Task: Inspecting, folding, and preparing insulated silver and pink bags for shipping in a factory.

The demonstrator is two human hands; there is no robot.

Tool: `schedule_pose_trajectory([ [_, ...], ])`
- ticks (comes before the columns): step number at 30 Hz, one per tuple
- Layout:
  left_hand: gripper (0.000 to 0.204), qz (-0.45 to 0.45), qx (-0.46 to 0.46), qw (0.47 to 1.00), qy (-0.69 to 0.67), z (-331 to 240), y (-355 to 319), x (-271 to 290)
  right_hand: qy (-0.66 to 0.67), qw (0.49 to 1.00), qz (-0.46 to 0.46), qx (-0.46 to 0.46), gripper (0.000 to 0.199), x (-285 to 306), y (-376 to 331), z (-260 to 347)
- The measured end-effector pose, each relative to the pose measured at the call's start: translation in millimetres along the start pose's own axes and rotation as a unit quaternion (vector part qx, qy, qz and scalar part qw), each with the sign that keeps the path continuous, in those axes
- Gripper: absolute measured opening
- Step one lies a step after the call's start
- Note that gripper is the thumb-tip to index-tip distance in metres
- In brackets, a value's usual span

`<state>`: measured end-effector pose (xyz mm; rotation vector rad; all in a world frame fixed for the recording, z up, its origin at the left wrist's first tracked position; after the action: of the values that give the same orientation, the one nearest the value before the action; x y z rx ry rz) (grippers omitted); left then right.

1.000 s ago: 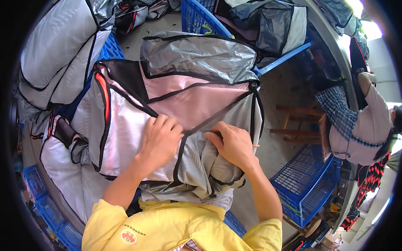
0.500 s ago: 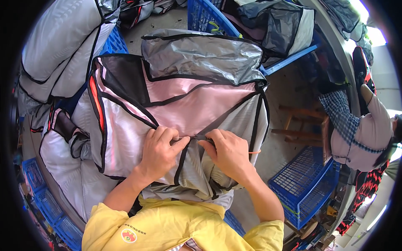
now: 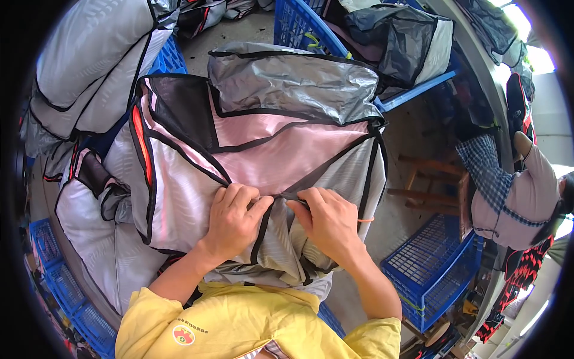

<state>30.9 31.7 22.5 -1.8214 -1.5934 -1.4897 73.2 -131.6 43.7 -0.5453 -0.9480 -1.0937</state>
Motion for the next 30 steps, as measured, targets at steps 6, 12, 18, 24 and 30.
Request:
schedule_pose_trajectory([
  [6, 0.027, 0.016, -0.012, 1.0, 0.005, -3.5, 0.5, 0.8, -0.04, 0.999, 0.015, 0.019, 0.023, -5.4, 0.5, 3.8],
  [12, 0.03, 0.012, -0.011, 1.0, 0.014, -4.7, 1.8, -0.8, -0.052, 0.998, 0.02, 0.024, 0.022, -5.5, 1.6, 4.2],
  [18, 0.03, 0.016, -0.012, 1.0, 0.017, -3.7, 2.1, -1.2, -0.04, 0.999, 0.016, 0.017, 0.024, -3.9, 1.4, 4.7],
  [24, 0.03, 0.025, -0.008, 1.0, 0.014, -3.2, 1.0, -4.2, -0.043, 0.999, 0.009, 0.007, 0.023, -3.8, -1.3, 1.4],
  [30, 0.029, 0.011, -0.013, 1.0, 0.012, -5.0, 2.5, -1.8, -0.067, 0.997, 0.005, 0.038, 0.021, -10.9, -0.5, 1.5],
])
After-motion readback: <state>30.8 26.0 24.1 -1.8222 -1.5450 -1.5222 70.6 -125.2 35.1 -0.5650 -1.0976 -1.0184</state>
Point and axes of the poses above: each hand's wrist, its own y-axis towards the middle knuckle, its own x-axis out of the back of the hand, z = x × y, the point moved 8 cm from there along y, towards the middle knuckle, and after that the axes turned 3 degrees about -x, right-handed, at the moved point
